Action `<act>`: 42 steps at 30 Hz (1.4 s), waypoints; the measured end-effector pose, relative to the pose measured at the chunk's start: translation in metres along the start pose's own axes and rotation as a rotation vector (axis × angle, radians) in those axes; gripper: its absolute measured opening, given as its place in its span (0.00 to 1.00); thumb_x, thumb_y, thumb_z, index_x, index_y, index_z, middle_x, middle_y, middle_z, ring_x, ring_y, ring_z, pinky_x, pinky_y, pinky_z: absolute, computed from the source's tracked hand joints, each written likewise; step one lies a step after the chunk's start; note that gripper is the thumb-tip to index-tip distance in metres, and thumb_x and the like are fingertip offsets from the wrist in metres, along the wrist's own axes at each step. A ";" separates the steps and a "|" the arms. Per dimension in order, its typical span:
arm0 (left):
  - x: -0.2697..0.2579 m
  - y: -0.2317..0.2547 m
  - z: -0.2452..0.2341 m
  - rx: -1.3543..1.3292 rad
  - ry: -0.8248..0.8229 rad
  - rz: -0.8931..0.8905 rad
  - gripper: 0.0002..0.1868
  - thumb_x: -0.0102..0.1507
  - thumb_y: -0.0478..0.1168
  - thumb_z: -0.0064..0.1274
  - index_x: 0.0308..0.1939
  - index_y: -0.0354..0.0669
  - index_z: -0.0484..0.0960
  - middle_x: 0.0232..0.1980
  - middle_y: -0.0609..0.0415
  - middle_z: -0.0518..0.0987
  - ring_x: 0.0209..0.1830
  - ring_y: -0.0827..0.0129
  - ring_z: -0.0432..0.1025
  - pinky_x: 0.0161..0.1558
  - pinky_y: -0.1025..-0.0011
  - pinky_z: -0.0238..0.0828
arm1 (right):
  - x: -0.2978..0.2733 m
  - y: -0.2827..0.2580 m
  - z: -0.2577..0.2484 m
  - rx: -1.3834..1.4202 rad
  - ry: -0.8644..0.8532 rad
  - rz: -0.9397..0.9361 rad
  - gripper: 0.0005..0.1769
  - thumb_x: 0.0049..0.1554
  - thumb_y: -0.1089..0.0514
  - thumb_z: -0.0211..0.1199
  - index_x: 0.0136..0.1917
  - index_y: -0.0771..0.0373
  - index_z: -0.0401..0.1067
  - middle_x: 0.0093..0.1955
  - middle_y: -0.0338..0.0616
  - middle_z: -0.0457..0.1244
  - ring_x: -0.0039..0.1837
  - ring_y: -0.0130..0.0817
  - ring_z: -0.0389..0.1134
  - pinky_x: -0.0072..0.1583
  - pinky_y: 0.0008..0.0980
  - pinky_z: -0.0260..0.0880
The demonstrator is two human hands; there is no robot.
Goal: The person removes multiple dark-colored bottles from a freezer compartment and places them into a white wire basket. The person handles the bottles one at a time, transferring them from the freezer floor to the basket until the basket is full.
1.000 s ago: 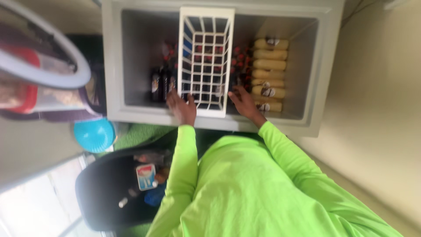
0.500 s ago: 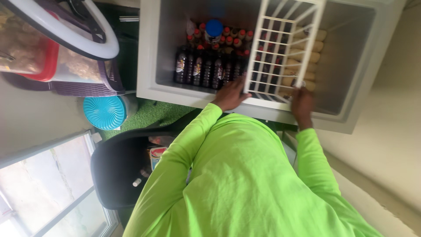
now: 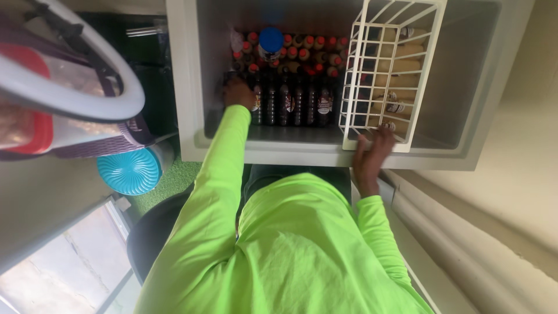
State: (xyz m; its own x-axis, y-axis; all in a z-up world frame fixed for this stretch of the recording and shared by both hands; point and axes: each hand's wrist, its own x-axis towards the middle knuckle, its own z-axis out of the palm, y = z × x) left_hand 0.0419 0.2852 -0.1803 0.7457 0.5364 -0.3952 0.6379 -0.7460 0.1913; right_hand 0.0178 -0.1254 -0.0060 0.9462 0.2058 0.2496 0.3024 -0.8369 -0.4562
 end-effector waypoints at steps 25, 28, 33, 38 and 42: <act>-0.008 0.040 -0.045 -0.419 0.055 -0.005 0.34 0.59 0.44 0.69 0.60 0.32 0.67 0.49 0.36 0.84 0.49 0.44 0.79 0.51 0.57 0.76 | 0.016 -0.019 0.008 -0.059 -0.266 0.035 0.20 0.62 0.49 0.66 0.54 0.70 0.72 0.53 0.58 0.63 0.58 0.55 0.63 0.62 0.55 0.60; -0.074 0.102 -0.105 -0.730 0.139 0.117 0.32 0.58 0.42 0.70 0.60 0.35 0.71 0.46 0.41 0.86 0.42 0.54 0.82 0.48 0.62 0.78 | 0.026 0.001 -0.011 -0.015 -0.400 -0.075 0.23 0.61 0.46 0.68 0.51 0.70 0.71 0.51 0.58 0.63 0.56 0.56 0.63 0.59 0.54 0.61; -0.168 0.210 -0.168 -1.106 0.184 0.446 0.36 0.61 0.39 0.70 0.67 0.34 0.68 0.50 0.45 0.85 0.44 0.65 0.82 0.47 0.67 0.82 | 0.028 0.027 -0.042 0.076 -0.493 -0.176 0.22 0.57 0.47 0.69 0.52 0.68 0.72 0.53 0.57 0.65 0.59 0.57 0.64 0.62 0.52 0.63; -0.187 0.312 -0.120 -0.921 0.094 0.512 0.36 0.59 0.42 0.71 0.66 0.35 0.70 0.48 0.44 0.85 0.43 0.60 0.83 0.46 0.64 0.82 | 0.029 0.051 -0.055 0.180 -0.499 -0.188 0.22 0.57 0.54 0.68 0.60 0.70 0.72 0.59 0.58 0.64 0.65 0.58 0.62 0.66 0.49 0.62; -0.160 0.363 -0.023 -0.601 -0.034 0.455 0.42 0.56 0.47 0.69 0.68 0.33 0.65 0.45 0.36 0.84 0.45 0.43 0.80 0.48 0.53 0.78 | 0.024 0.069 -0.071 0.127 -0.430 -0.199 0.23 0.56 0.57 0.68 0.63 0.68 0.71 0.62 0.56 0.64 0.69 0.56 0.61 0.70 0.48 0.61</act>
State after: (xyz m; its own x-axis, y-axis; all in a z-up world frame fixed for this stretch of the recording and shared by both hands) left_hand 0.1585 -0.0620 -0.0275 0.9606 0.2067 -0.1859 0.2706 -0.5418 0.7957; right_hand 0.0537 -0.2146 0.0292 0.8220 0.5692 -0.0206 0.4689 -0.6968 -0.5428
